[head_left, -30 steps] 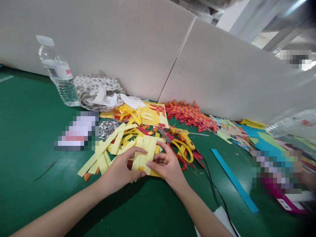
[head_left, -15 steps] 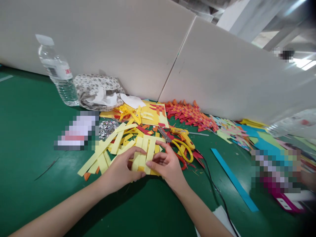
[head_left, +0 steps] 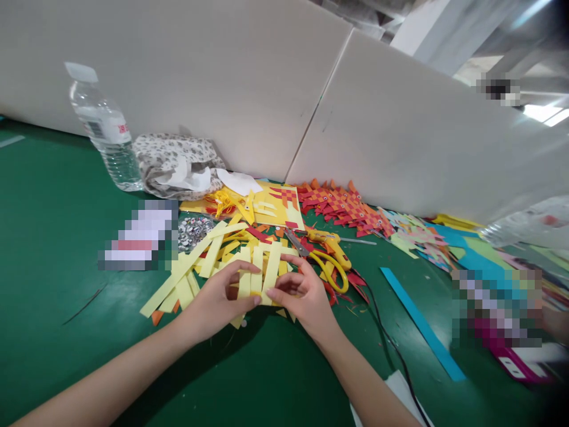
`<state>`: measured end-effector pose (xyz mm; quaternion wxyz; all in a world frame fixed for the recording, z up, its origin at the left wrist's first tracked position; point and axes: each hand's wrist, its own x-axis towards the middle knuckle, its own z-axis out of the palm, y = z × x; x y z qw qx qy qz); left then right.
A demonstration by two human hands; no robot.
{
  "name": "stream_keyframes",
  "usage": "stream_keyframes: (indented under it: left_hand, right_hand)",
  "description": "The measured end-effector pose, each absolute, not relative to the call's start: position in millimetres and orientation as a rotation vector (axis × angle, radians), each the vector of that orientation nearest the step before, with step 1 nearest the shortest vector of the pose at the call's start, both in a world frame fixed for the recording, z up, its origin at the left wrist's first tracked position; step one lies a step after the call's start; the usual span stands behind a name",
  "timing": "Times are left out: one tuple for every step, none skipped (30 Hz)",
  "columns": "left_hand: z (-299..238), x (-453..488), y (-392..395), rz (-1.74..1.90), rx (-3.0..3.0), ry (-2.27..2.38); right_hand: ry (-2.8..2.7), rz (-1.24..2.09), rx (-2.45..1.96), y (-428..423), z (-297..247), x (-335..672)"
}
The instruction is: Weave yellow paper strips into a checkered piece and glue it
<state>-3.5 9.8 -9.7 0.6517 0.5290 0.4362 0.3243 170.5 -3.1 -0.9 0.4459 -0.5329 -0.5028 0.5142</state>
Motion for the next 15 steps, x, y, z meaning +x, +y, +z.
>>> stream_keyframes:
  left_hand:
    - [-10.0, -3.8, 10.2, 0.736, 1.204, 0.989]
    - [-10.3, -4.1, 10.6, 0.735, 1.212, 0.992]
    - [-10.7, -4.3, 11.0, 0.736, 1.226, 1.001]
    - [-11.0, -4.4, 11.4, 0.734, 1.242, 1.009]
    - [-11.1, -4.4, 11.6, 0.732, 1.253, 1.012]
    - [-11.2, -4.3, 11.7, 0.734, 1.255, 1.008]
    - [-11.3, -4.2, 11.7, 0.734, 1.255, 1.004]
    - [-11.5, -4.2, 11.7, 0.737, 1.255, 1.005]
    - [-11.9, -4.1, 11.5, 0.741, 1.259, 1.01]
    - [-12.6, -4.2, 11.3, 0.743, 1.266, 1.018]
    - [-13.6, -4.3, 11.1, 0.746, 1.274, 1.026]
    - [-14.8, -4.4, 11.0, 0.75, 1.279, 1.029]
    - [-16.0, -4.6, 10.8, 0.755, 1.279, 1.026]
    - [-17.2, -4.8, 10.5, 0.762, 1.275, 1.018]
    - [-18.2, -4.9, 10.3, 0.769, 1.271, 1.01]
  right_hand:
    - [-1.251, 1.254, -1.321, -3.2, -0.6, 170.2]
    - [-1.259, 1.233, -1.319, -3.4, -0.5, 169.8]
    - [-1.268, 1.215, -1.314, -3.7, -0.6, 169.5]
    - [-1.277, 1.202, -1.306, -4.1, -0.8, 169.2]
    - [-1.286, 1.189, -1.297, -4.5, -1.2, 168.9]
    - [-1.294, 1.177, -1.29, -5.0, -1.7, 168.8]
    - [-1.301, 1.164, -1.286, -5.3, -2.2, 168.7]
    - [-1.306, 1.154, -1.284, -5.6, -2.7, 168.8]
    - [-1.309, 1.147, -1.283, -5.7, -3.1, 168.9]
    - [-1.311, 1.143, -1.282, -5.7, -3.4, 169.0]
    - [-1.313, 1.145, -1.279, -5.6, -3.6, 169.2]
    - [-1.316, 1.155, -1.275, -5.4, -3.7, 169.3]
    - [-1.321, 1.173, -1.272, -5.1, -3.7, 169.5]
    - [-1.327, 1.196, -1.27, -4.8, -3.8, 169.7]
    - [-1.331, 1.216, -1.27, -4.5, -4.0, 169.8]
